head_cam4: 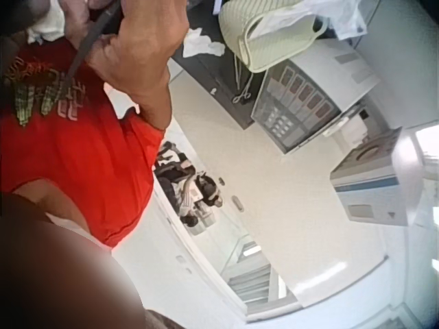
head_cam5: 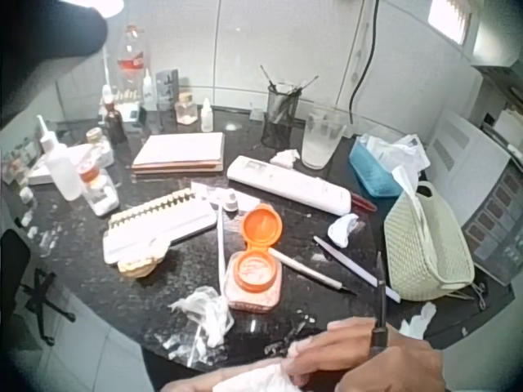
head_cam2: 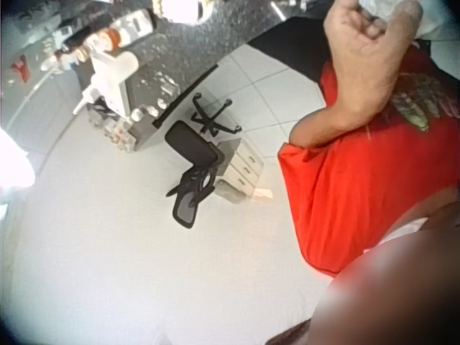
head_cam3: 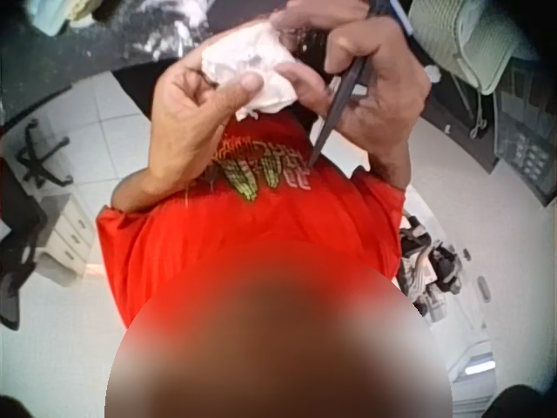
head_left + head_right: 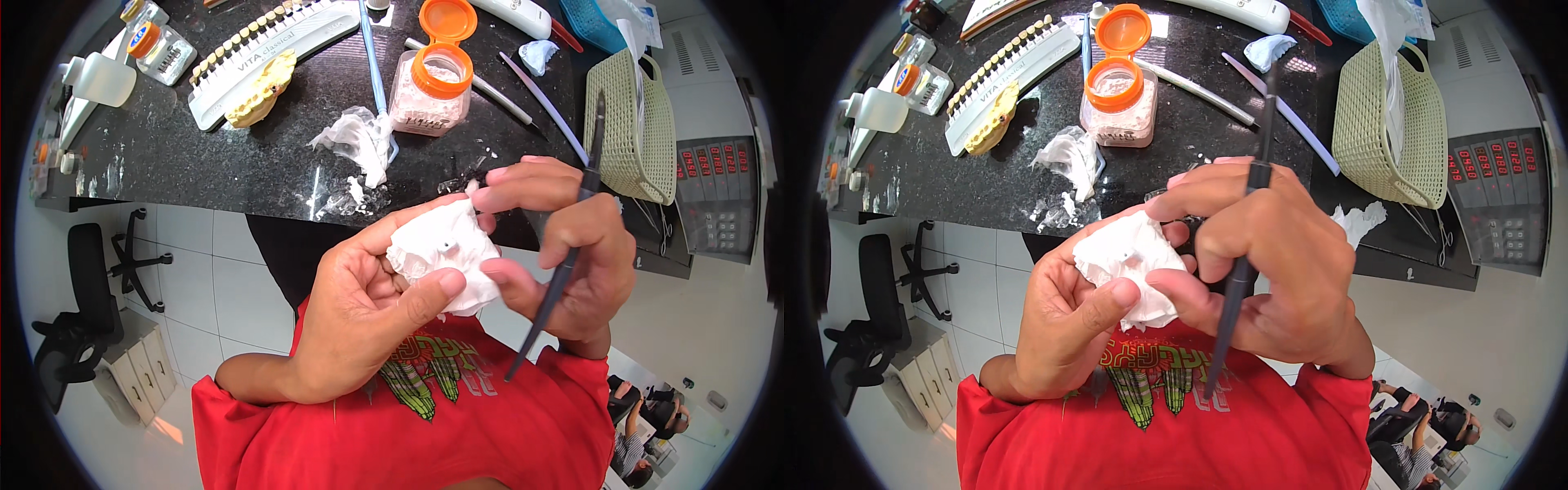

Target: The recorder uses a brush to precisely apply porcelain or ceramic material onto a dental prosthetic component.

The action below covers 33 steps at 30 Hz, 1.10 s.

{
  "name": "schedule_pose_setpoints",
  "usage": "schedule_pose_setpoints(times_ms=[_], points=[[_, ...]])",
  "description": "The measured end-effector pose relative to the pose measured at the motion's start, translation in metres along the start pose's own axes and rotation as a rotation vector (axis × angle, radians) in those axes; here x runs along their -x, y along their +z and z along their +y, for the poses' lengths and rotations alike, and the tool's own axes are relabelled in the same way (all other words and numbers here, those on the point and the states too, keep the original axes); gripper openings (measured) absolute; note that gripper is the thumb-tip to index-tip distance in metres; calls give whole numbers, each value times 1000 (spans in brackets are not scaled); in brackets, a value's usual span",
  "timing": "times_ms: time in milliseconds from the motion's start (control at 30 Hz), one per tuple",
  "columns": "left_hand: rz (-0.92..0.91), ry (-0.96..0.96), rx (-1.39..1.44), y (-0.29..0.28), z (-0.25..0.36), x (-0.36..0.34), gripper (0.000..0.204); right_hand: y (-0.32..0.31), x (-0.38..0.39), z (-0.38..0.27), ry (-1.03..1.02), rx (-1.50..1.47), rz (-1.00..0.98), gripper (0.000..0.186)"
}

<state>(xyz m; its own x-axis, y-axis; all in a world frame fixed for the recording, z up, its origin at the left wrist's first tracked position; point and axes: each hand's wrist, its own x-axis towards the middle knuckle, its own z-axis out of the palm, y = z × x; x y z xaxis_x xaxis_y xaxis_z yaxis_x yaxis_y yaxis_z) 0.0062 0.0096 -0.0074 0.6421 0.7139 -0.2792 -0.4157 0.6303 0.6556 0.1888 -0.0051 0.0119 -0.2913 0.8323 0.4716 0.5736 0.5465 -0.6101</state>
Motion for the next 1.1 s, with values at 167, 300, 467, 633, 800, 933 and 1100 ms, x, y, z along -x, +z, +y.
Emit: schedule_pose_setpoints(times_ms=[167,300,467,633,800,933,1100], points=[[27,-19,5,1,2,1,50,-5,8,1,12,-148,101,43],[44,-8,19,2,3,1,48,0,12,5,13,-218,209,47],[24,40,116,3,1,0,38,-2,14,6,-25,-284,232,53],[-71,68,209,-6,-5,-2,28,6,21,4,13,-379,266,56],[-32,50,229,-3,-4,1,27,13,27,0,58,-424,521,42],[-25,62,130,-5,-5,4,31,10,17,-3,133,-295,257,45],[16,54,82,3,-1,6,33,11,14,-2,163,-370,219,43]])
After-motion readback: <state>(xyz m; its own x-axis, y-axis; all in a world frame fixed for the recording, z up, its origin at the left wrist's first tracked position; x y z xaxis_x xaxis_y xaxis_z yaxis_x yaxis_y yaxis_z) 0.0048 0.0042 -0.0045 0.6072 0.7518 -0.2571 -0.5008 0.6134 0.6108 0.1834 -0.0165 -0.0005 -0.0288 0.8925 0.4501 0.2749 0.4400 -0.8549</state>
